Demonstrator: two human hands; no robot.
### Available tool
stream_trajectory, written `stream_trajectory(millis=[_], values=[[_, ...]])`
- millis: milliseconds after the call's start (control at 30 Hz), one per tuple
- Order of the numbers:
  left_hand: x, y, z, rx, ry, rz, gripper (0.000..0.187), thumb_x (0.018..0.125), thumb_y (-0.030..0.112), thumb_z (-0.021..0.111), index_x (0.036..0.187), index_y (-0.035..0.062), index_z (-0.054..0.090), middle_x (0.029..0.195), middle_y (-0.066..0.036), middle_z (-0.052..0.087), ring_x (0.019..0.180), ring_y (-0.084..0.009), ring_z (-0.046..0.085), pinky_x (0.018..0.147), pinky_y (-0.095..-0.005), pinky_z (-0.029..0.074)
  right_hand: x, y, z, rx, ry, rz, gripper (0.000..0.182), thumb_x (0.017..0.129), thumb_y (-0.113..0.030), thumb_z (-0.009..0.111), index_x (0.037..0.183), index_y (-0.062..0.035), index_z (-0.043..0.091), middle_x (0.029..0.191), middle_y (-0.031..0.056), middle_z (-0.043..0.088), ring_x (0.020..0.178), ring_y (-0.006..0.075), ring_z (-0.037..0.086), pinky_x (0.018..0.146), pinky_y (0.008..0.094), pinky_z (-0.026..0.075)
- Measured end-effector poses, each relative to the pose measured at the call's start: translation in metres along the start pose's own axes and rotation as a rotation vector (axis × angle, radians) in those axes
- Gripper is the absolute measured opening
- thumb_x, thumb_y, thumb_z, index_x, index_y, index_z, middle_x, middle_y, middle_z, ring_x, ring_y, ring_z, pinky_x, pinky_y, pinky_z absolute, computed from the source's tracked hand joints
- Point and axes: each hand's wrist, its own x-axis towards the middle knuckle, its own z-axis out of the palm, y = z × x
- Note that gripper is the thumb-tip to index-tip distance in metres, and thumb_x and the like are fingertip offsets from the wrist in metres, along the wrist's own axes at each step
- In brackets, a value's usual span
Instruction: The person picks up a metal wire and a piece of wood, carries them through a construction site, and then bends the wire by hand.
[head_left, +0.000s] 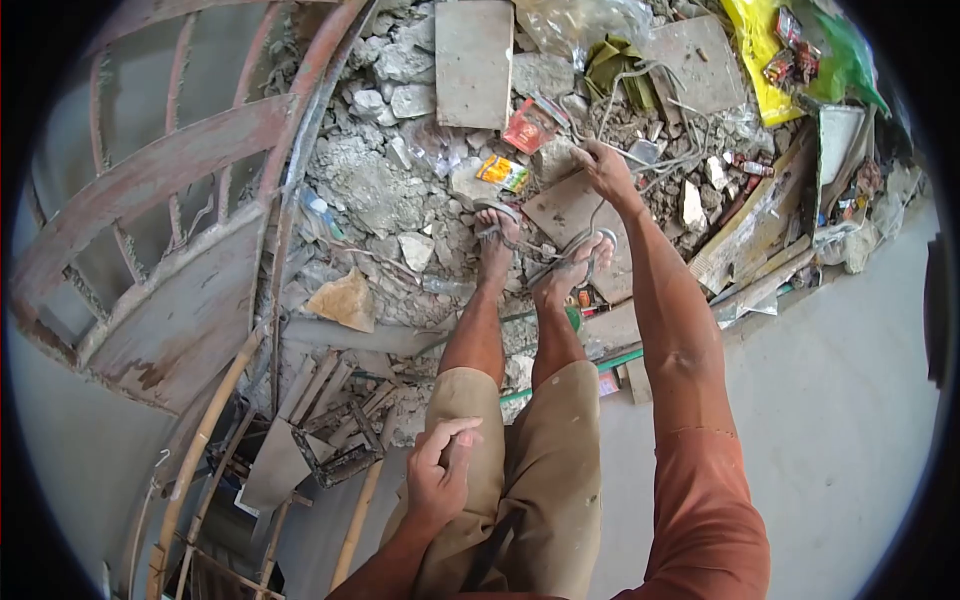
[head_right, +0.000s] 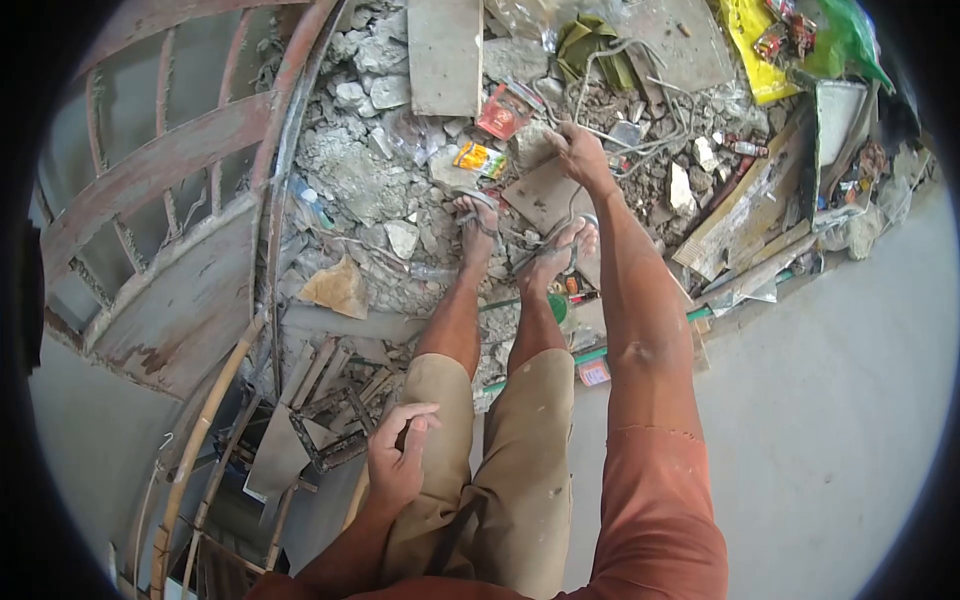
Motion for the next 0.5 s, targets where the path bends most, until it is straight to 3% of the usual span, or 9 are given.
stream_trajectory(millis=[200, 300, 400, 500], values=[[0.016, 0.001, -0.009, 0.016, -0.046, 0.004, 0.016, 0.093, 0.009, 0.052, 0.103, 0.0018, 0.063, 0.080, -0.011, 0.064, 0.073, -0.0216, 0.061, 0.070, -0.0309, 0.046, 0.002, -0.015, 0.002, -0.075, -0.004, 0.171, 0.047, 0.082, -0.050, 0.062, 0.089, -0.0035, 0.063, 0.085, 0.0241, 0.065, 0.086, 0.0410, 0.062, 0.078, 0.0467, 0.048], [0.025, 0.013, -0.012, 0.011, -0.045, 0.003, 0.017, 0.094, 0.011, 0.052, 0.103, 0.0018, 0.063, 0.080, -0.011, 0.064, 0.073, -0.0216, 0.061, 0.070, -0.0309, 0.047, 0.000, -0.015, 0.007, -0.145, 0.057, 0.231, 0.039, 0.078, -0.041, 0.061, 0.080, -0.0022, 0.061, 0.077, 0.0232, 0.063, 0.078, 0.0409, 0.061, 0.072, 0.0471, 0.047], [0.033, 0.024, -0.012, 0.010, -0.082, -0.119, 0.018, 0.095, 0.011, 0.050, 0.101, 0.0001, 0.063, 0.080, -0.008, 0.064, 0.076, -0.0155, 0.059, 0.074, -0.0286, 0.046, -0.001, -0.020, 0.011, -0.106, 0.122, 0.251, 0.033, 0.076, -0.035, 0.058, 0.078, -0.0020, 0.060, 0.075, 0.0222, 0.061, 0.075, 0.0409, 0.060, 0.070, 0.0472, 0.046], [0.048, 0.027, -0.014, 0.125, -0.097, 0.038, 0.017, 0.095, 0.011, 0.051, 0.100, 0.0011, 0.064, 0.079, -0.009, 0.064, 0.074, -0.0178, 0.060, 0.073, -0.0296, 0.046, -0.002, -0.022, 0.013, -0.121, 0.155, 0.246, 0.029, 0.074, -0.031, 0.058, 0.078, -0.0024, 0.059, 0.077, 0.0207, 0.061, 0.078, 0.0394, 0.059, 0.071, 0.0465, 0.045]])
